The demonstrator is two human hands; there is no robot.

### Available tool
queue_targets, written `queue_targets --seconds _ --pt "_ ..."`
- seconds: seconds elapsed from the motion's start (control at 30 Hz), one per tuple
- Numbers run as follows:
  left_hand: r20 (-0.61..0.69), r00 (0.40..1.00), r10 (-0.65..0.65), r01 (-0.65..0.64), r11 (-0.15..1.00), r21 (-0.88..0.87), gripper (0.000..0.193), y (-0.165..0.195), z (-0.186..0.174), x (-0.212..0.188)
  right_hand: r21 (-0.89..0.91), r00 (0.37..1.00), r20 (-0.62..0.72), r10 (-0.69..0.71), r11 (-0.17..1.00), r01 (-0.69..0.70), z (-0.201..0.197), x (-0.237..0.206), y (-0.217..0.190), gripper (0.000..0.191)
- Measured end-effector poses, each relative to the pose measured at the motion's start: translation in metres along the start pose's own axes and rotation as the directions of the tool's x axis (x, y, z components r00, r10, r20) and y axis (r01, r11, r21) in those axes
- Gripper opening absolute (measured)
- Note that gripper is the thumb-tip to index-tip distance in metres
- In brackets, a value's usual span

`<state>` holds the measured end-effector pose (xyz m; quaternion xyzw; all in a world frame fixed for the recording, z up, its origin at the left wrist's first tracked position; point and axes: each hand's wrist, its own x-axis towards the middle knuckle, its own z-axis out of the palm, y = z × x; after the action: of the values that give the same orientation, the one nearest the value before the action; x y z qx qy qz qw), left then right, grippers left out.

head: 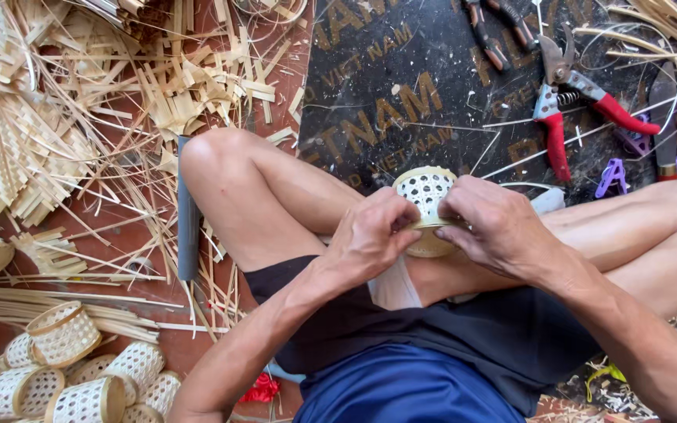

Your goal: The person sits on the floor assembling a small woven bamboo basket, fitting a woven circular base into a rim and tucking bamboo strips around the edge. They use pliers to trim and grip strips, bend a long bamboo strip by hand, and press a strip around the basket using a metal tube.

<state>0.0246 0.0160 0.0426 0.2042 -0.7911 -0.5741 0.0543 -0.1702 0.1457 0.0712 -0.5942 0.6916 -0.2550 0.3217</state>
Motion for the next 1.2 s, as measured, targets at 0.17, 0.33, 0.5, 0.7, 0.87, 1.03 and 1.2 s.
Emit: queue_targets --seconds 0.17,0.33,0.5,0.7,0.87,1.03,1.2 --pt "-0.007 0.997 0.083 -0.082 0.990 0.115 0.022 0.026 0.004 -0.008 -0.145 0.999 -0.015 -0.051 0.988 0.048 -0.006 -0.010 -0.042 0.026" --pt "0.051 0.985 0.163 -0.168 0.979 0.118 0.029 0.033 0.010 -0.011 -0.204 0.998 -0.047 -0.038 0.979 0.028 -0.005 -0.026 -0.048 0.026" --pt "0.179 0.982 0.055 -0.080 0.988 0.133 0.019 0.007 0.013 0.018 -0.172 0.999 0.037 -0.010 0.985 0.016 0.006 -0.022 -0.011 0.026" --pt "0.226 0.962 -0.152 0.150 0.988 0.025 0.026 -0.039 -0.001 0.059 0.196 0.971 0.116 0.210 0.953 -0.229 -0.001 0.008 0.048 0.027" --pt "0.075 0.906 -0.416 0.384 0.737 -0.556 0.031 -0.061 -0.004 0.044 0.618 0.847 0.104 0.521 0.633 -0.466 0.012 -0.006 0.070 0.019" --pt "0.009 0.916 -0.401 0.274 0.609 -0.744 0.051 -0.070 0.014 0.021 0.801 0.829 -0.046 0.557 0.517 -0.303 0.049 -0.014 0.067 0.019" --pt "-0.001 0.893 -0.451 0.299 0.594 -0.747 0.054 -0.070 0.018 0.017 0.854 0.846 -0.081 0.527 0.475 -0.214 0.057 -0.018 0.059 0.033"
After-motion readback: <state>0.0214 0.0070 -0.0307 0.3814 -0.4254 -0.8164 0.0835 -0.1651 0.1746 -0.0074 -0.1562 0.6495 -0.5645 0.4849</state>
